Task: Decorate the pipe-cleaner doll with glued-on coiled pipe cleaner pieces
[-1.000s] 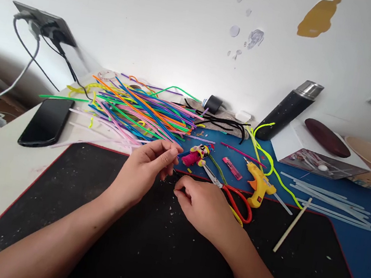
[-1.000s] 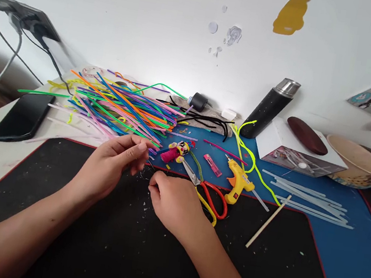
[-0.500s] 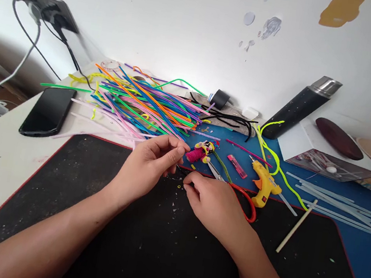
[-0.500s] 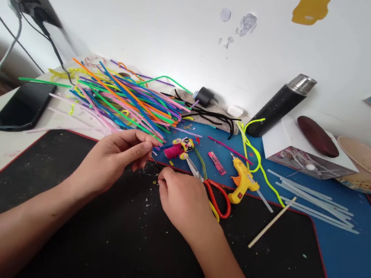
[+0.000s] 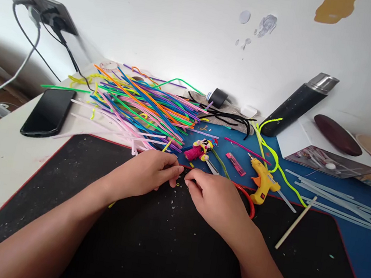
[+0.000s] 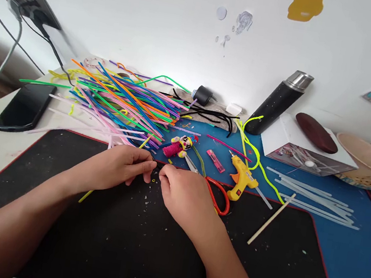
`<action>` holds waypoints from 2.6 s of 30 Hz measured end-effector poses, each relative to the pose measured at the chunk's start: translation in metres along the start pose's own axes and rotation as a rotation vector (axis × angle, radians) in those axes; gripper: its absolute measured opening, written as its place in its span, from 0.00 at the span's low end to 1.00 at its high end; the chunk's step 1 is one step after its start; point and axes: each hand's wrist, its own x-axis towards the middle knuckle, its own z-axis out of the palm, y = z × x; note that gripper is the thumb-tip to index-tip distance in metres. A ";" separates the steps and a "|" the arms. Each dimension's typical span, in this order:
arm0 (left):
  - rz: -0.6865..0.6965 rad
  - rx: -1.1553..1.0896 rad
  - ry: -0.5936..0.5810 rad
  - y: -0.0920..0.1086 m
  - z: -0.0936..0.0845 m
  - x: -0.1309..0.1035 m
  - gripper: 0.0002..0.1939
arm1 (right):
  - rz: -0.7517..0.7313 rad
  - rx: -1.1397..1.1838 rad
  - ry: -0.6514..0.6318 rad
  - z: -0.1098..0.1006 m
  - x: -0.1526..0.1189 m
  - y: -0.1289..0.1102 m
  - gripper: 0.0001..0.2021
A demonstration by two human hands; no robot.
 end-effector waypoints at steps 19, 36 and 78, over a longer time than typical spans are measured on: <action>0.014 0.032 0.064 0.000 0.003 0.001 0.21 | -0.034 -0.014 -0.073 0.004 0.001 -0.003 0.10; 0.033 0.329 0.015 0.000 0.019 0.002 0.04 | -0.006 -0.073 -0.090 0.004 0.002 -0.006 0.08; -0.025 -0.294 0.036 0.000 0.012 0.003 0.09 | -0.037 0.158 0.250 0.003 0.000 -0.004 0.09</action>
